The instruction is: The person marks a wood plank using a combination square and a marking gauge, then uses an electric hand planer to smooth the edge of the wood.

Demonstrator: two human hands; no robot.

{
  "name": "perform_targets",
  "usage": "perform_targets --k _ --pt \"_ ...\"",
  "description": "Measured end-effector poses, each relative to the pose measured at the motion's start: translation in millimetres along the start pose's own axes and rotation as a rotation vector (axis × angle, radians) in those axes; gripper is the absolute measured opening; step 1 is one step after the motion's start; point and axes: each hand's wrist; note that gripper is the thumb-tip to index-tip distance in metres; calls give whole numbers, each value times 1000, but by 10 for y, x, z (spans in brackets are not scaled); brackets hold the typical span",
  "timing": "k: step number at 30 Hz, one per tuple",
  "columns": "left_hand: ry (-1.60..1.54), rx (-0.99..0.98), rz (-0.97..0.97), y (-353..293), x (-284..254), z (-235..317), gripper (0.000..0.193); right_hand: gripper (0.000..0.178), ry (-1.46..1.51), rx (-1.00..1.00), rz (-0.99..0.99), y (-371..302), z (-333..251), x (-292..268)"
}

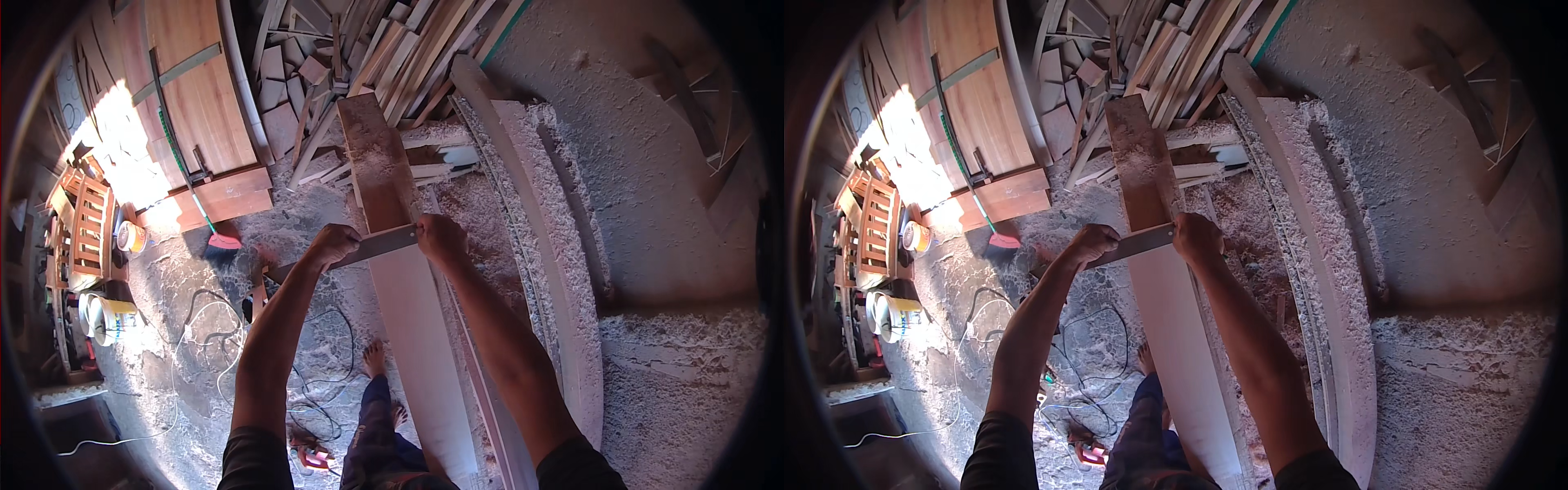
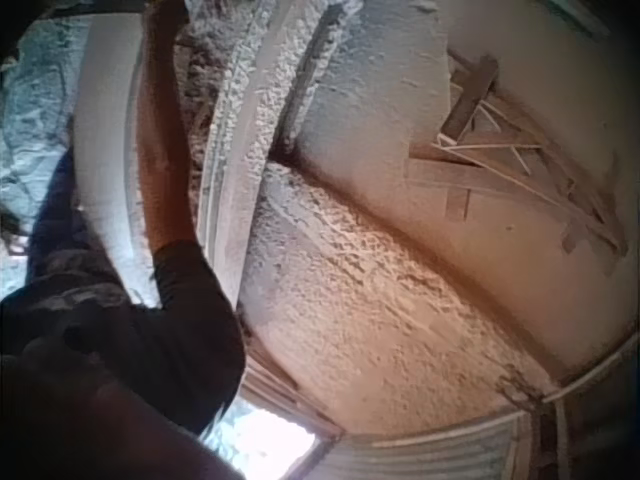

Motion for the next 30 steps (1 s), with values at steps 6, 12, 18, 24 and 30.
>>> perform_targets --k 6,12,18,24,30 --pt "-34 -19 32 8 57 3 24 20 -107 24 -61 137 -31 -41" --pt "-84 -23 80 -225 245 19 22 20 -120 32 -58 -83 0 -61" --pt "-76 -33 57 -855 729 218 22 19 -184 -8 -109 -740 372 -12" --pt "53 6 19 -1782 1385 295 24 19 -123 25 -88 -1727 835 188" --pt "1 13 28 -2822 2205 658 24 13 -119 45 -20 -2897 1472 389"
Point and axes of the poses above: each hand's wrist, its own y-axis towards the middle knuckle, its own x-axis out of the palm, z = x × y, and after that the axes turned 12 degrees about x, right-handed
